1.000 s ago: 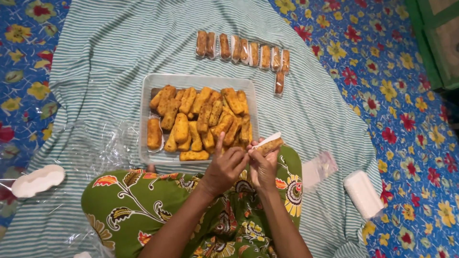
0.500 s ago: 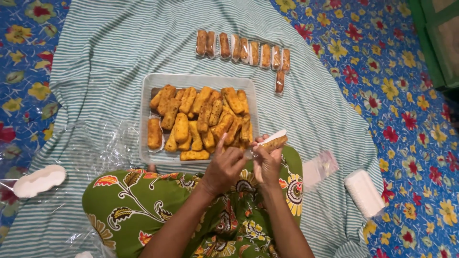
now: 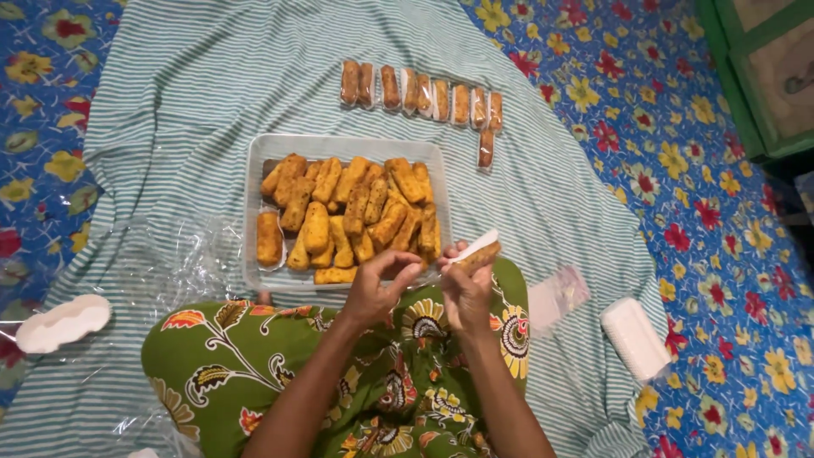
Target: Wrapping individual pieces of fried food in small paper sheets
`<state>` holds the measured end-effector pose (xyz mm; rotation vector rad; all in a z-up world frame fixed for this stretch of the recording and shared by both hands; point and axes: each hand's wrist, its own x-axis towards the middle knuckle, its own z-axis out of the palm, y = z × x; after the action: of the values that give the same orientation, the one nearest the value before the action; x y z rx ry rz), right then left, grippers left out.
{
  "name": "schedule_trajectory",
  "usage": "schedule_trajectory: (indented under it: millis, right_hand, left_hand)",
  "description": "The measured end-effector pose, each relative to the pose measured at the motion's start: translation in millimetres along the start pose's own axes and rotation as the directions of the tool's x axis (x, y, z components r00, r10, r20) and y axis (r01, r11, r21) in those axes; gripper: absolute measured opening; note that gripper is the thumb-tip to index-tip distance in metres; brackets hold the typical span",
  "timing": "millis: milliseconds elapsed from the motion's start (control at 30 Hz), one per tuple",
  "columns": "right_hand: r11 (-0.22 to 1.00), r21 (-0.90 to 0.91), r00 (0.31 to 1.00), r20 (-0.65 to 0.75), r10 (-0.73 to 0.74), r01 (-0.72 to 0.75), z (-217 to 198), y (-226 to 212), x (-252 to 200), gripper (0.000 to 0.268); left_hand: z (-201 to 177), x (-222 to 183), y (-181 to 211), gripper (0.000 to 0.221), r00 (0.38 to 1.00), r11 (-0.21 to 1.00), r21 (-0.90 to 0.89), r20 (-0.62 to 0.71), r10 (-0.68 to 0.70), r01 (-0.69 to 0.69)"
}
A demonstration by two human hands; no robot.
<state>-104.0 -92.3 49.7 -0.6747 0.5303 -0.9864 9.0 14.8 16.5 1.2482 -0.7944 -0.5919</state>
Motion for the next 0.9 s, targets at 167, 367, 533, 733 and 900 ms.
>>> schedule_trajectory:
  millis: [167,367,533,733,900]
  right_hand:
    - [0.998,-0.015,0.997,0.052,0.055,-0.055,-4,5,-6,0.067]
    - [0.999,-0.014,0.998,0.034,0.050,-0.049,-12,9,-2,0.071]
    - [0.999,0.010,0.998,0.048,0.044,-0.044,-21,13,7,0.073]
    - [0.997,0.000,0.994,0.078,0.076,-0.076,-18,14,8,0.071]
    - [0.992,-0.039,0.984,0.123,0.125,-0.122,-9,10,2,0.066]
  left_hand:
    - [3,-5,6,0.033,0.964,0.943,-0.206,0.100,-0.246,0.262]
    - [-2,-1,13,0.021,0.945,0.922,-0.215,0.139,-0.297,0.322]
    - [-8,3,11,0.016,0.913,0.887,-0.238,0.207,-0.351,0.395]
    - [-23,6,14,0.038,0.872,0.882,-0.081,0.218,-0.438,0.463]
    - [-17,7,26,0.026,0.849,0.846,-0.126,0.200,-0.489,0.517]
